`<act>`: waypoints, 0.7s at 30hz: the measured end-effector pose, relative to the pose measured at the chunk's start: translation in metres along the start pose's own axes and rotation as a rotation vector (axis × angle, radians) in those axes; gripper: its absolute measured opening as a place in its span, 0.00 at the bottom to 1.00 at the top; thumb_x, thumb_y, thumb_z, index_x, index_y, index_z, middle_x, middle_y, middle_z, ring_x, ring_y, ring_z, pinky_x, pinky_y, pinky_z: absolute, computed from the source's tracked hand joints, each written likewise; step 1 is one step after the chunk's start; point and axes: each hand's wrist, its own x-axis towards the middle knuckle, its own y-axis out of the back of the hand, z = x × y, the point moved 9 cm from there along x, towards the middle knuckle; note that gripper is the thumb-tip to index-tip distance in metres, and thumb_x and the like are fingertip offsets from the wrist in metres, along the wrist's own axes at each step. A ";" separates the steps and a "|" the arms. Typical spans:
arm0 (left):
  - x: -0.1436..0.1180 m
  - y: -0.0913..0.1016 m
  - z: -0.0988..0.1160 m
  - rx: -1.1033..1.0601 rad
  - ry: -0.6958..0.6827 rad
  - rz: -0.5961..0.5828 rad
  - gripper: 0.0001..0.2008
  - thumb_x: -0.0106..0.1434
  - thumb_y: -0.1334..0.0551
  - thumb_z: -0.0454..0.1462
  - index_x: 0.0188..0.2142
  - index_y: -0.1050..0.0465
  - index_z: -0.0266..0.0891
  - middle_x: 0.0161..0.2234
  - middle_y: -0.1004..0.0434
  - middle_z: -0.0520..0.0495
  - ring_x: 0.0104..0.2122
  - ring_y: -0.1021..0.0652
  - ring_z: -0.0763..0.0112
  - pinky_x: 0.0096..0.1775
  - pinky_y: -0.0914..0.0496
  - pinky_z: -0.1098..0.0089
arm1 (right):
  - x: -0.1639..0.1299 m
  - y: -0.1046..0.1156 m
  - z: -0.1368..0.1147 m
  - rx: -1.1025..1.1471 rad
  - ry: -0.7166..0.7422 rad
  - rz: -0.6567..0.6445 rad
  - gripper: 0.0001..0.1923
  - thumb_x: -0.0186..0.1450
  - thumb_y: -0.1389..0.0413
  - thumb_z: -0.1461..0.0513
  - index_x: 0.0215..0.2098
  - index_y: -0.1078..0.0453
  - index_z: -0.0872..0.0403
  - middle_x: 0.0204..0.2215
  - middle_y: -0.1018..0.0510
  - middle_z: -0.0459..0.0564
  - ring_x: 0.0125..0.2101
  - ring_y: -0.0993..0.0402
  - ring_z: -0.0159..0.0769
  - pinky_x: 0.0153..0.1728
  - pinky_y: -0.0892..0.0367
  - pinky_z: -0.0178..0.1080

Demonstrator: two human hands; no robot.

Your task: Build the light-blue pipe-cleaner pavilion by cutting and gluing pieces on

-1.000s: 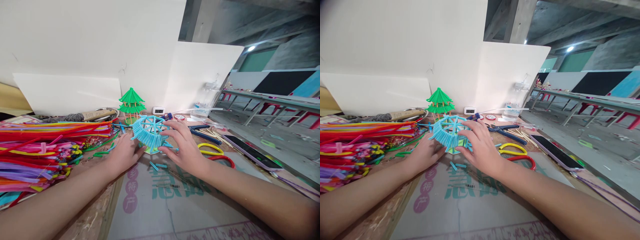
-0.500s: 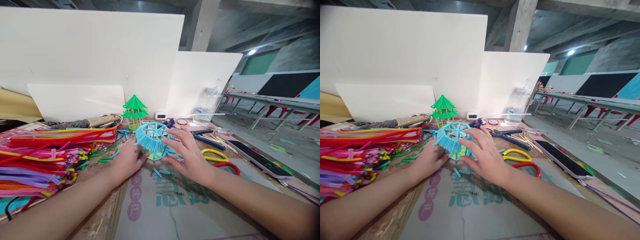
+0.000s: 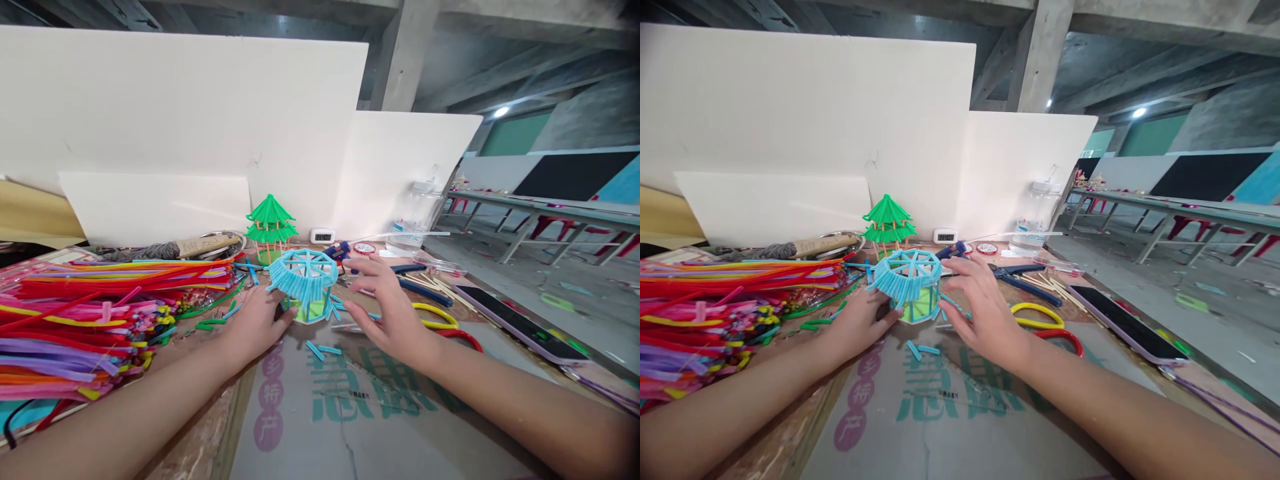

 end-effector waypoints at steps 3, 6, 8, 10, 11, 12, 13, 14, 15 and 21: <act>0.000 0.001 0.001 -0.026 -0.025 0.010 0.12 0.66 0.43 0.43 0.44 0.27 0.40 0.45 0.23 0.38 0.47 0.25 0.51 0.47 0.31 0.53 | -0.007 -0.012 -0.005 -0.039 0.053 -0.077 0.13 0.65 0.44 0.65 0.47 0.39 0.51 0.58 0.31 0.61 0.62 0.38 0.47 0.63 0.48 0.63; 0.000 0.003 0.002 -0.056 -0.037 0.033 0.11 0.65 0.41 0.43 0.42 0.26 0.41 0.45 0.22 0.40 0.49 0.25 0.52 0.50 0.31 0.54 | -0.010 -0.020 -0.013 -0.079 0.086 -0.119 0.16 0.66 0.45 0.66 0.51 0.40 0.53 0.62 0.34 0.62 0.65 0.44 0.47 0.65 0.51 0.63; 0.000 0.005 0.002 -0.075 -0.039 0.045 0.10 0.65 0.40 0.42 0.42 0.25 0.41 0.44 0.22 0.40 0.48 0.24 0.53 0.51 0.31 0.55 | -0.010 -0.022 -0.019 -0.092 0.108 -0.134 0.16 0.66 0.45 0.66 0.52 0.39 0.53 0.63 0.34 0.61 0.66 0.46 0.46 0.66 0.53 0.62; 0.000 0.006 0.004 -0.087 -0.041 0.049 0.10 0.64 0.40 0.41 0.42 0.25 0.41 0.44 0.22 0.40 0.48 0.24 0.54 0.51 0.31 0.56 | -0.009 -0.023 -0.023 -0.098 0.133 -0.150 0.14 0.66 0.45 0.66 0.50 0.37 0.54 0.63 0.34 0.60 0.67 0.46 0.46 0.66 0.54 0.62; 0.000 0.007 0.005 -0.087 -0.042 0.049 0.11 0.64 0.40 0.41 0.43 0.25 0.41 0.44 0.22 0.40 0.48 0.24 0.54 0.51 0.31 0.57 | -0.009 -0.024 -0.024 -0.103 0.143 -0.157 0.13 0.66 0.45 0.66 0.49 0.37 0.54 0.63 0.34 0.60 0.67 0.47 0.46 0.67 0.55 0.62; 0.000 0.007 0.005 -0.084 -0.042 0.048 0.11 0.65 0.40 0.41 0.43 0.25 0.40 0.44 0.22 0.40 0.48 0.24 0.55 0.51 0.31 0.57 | -0.009 -0.024 -0.025 -0.108 0.153 -0.162 0.12 0.66 0.45 0.66 0.48 0.37 0.54 0.63 0.34 0.59 0.67 0.47 0.46 0.67 0.55 0.62; 0.000 0.008 0.006 -0.078 -0.042 0.045 0.11 0.65 0.40 0.41 0.44 0.25 0.40 0.44 0.22 0.40 0.48 0.24 0.55 0.51 0.31 0.57 | -0.009 -0.025 -0.026 -0.114 0.161 -0.167 0.12 0.66 0.45 0.66 0.48 0.37 0.54 0.63 0.33 0.59 0.67 0.47 0.46 0.67 0.55 0.62; 0.000 0.008 0.006 -0.069 -0.041 0.041 0.12 0.65 0.41 0.41 0.45 0.25 0.40 0.45 0.22 0.40 0.48 0.24 0.54 0.51 0.31 0.57 | -0.009 -0.025 -0.027 -0.119 0.168 -0.173 0.12 0.66 0.45 0.66 0.48 0.36 0.54 0.62 0.33 0.59 0.67 0.47 0.47 0.67 0.56 0.62; 0.000 0.007 0.006 -0.060 -0.038 0.035 0.12 0.65 0.41 0.42 0.45 0.26 0.40 0.45 0.22 0.40 0.48 0.24 0.54 0.51 0.31 0.56 | -0.010 -0.026 -0.028 -0.122 0.172 -0.179 0.12 0.66 0.45 0.66 0.48 0.36 0.54 0.62 0.33 0.58 0.67 0.47 0.47 0.67 0.56 0.62; -0.001 0.005 0.006 -0.034 -0.025 0.010 0.13 0.66 0.42 0.42 0.47 0.27 0.39 0.47 0.23 0.39 0.49 0.25 0.52 0.50 0.32 0.55 | -0.010 -0.027 -0.028 -0.111 0.165 -0.188 0.12 0.67 0.45 0.66 0.49 0.36 0.54 0.62 0.33 0.58 0.67 0.47 0.47 0.67 0.56 0.63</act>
